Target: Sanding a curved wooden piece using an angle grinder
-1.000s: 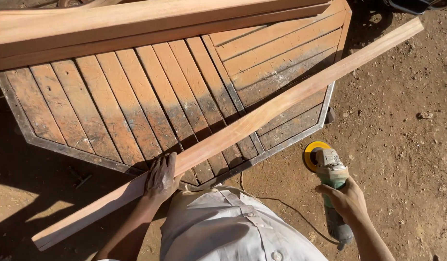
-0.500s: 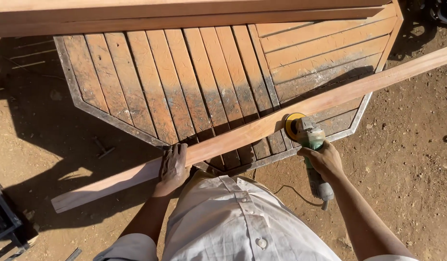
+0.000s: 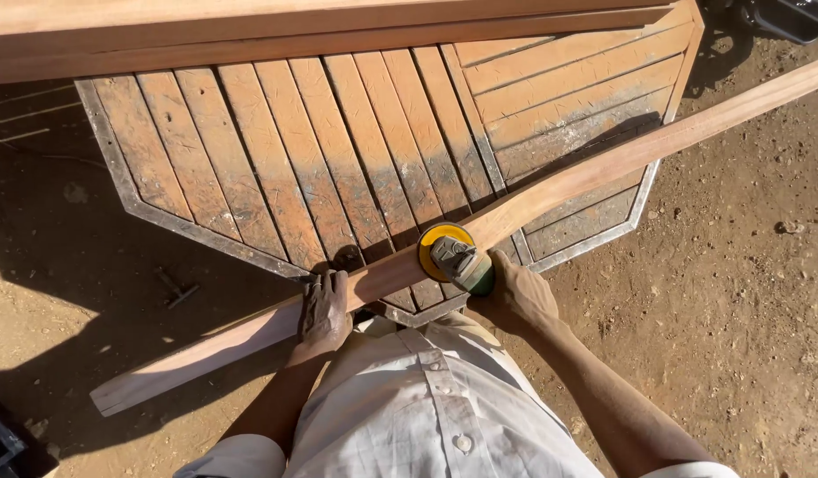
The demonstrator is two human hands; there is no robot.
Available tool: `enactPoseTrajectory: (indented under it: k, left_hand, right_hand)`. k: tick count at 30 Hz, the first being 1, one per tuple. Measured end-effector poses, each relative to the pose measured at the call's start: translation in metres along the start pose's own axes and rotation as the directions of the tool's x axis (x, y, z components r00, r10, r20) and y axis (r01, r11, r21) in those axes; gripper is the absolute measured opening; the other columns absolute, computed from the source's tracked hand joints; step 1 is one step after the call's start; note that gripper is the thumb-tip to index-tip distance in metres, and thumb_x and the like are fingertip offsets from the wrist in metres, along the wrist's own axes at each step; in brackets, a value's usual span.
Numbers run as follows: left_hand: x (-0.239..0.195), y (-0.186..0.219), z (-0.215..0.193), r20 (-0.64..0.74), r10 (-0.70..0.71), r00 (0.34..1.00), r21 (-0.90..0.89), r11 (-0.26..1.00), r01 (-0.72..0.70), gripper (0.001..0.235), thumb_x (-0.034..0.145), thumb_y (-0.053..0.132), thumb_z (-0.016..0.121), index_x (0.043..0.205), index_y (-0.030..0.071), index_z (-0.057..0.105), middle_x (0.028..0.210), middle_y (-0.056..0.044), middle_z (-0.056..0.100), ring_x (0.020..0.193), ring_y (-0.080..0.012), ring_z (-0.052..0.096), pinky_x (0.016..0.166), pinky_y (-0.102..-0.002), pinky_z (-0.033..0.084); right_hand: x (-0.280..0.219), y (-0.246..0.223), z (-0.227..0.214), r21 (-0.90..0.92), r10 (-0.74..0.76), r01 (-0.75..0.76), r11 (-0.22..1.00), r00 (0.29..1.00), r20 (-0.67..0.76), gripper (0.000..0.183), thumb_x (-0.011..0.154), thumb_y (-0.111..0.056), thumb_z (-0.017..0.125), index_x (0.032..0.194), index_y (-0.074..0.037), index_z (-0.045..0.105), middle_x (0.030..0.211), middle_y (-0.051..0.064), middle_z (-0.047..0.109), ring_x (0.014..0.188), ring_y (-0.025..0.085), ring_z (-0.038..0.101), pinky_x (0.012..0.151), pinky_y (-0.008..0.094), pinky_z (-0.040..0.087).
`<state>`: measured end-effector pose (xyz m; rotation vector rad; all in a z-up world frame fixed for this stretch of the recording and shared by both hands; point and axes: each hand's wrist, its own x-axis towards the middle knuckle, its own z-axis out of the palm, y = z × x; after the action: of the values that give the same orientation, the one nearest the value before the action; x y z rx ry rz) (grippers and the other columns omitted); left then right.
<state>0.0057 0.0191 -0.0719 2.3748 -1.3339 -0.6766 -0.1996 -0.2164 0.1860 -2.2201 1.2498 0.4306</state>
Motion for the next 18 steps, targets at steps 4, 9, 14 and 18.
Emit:
enactPoseTrajectory:
  k: [4,9,14,18]
  left_hand:
    - [-0.005,-0.007,-0.006,-0.051,0.025,0.998,0.094,0.995,-0.020,0.076,0.080,0.018,0.078,0.144,0.009,0.038,0.149,-0.027,0.048,0.141,-0.0491,0.042,0.117,-0.058,0.030]
    - [-0.001,0.008,-0.024,-0.025,0.103,0.994,0.271,0.958,-0.093,0.073,0.074,0.030,0.079,0.135,0.014,0.042,0.133,-0.021,0.058,0.124,-0.0455,0.060,0.103,-0.052,0.047]
    - [0.004,-0.006,0.008,-0.016,0.038,0.999,0.168,0.985,-0.035,0.087,0.073,0.025,0.083,0.148,0.005,0.042,0.141,-0.033,0.052,0.136,-0.0538,0.048,0.112,-0.060,0.034]
    - [0.010,-0.021,0.036,-0.033,0.046,0.998,0.125,0.991,-0.041,0.096,0.070,0.020,0.087,0.151,0.005,0.039,0.142,-0.038,0.049,0.139,-0.0607,0.040,0.110,-0.070,0.029]
  right_hand:
    - [0.017,0.041,-0.024,0.069,0.097,-0.092,0.993,0.992,-0.081,0.066,0.075,-0.052,0.082,0.113,-0.006,0.056,0.087,0.032,0.071,0.088,0.052,0.073,0.082,0.060,0.056]
    - [0.064,0.150,-0.036,0.210,0.548,-0.511,0.834,0.814,-0.192,0.063,0.070,-0.053,0.083,0.111,-0.006,0.071,0.096,0.028,0.072,0.095,0.044,0.072,0.079,0.054,0.053]
    - [0.053,0.148,-0.047,0.314,0.566,-0.501,0.806,0.808,-0.162,0.070,0.065,-0.053,0.088,0.110,-0.002,0.072,0.093,0.029,0.073,0.096,0.046,0.071,0.081,0.054,0.053]
    - [0.037,0.114,-0.038,0.324,0.486,-0.455,0.829,0.874,-0.018,0.068,0.067,-0.045,0.089,0.119,-0.004,0.071,0.105,0.027,0.074,0.103,0.045,0.071,0.092,0.055,0.054]
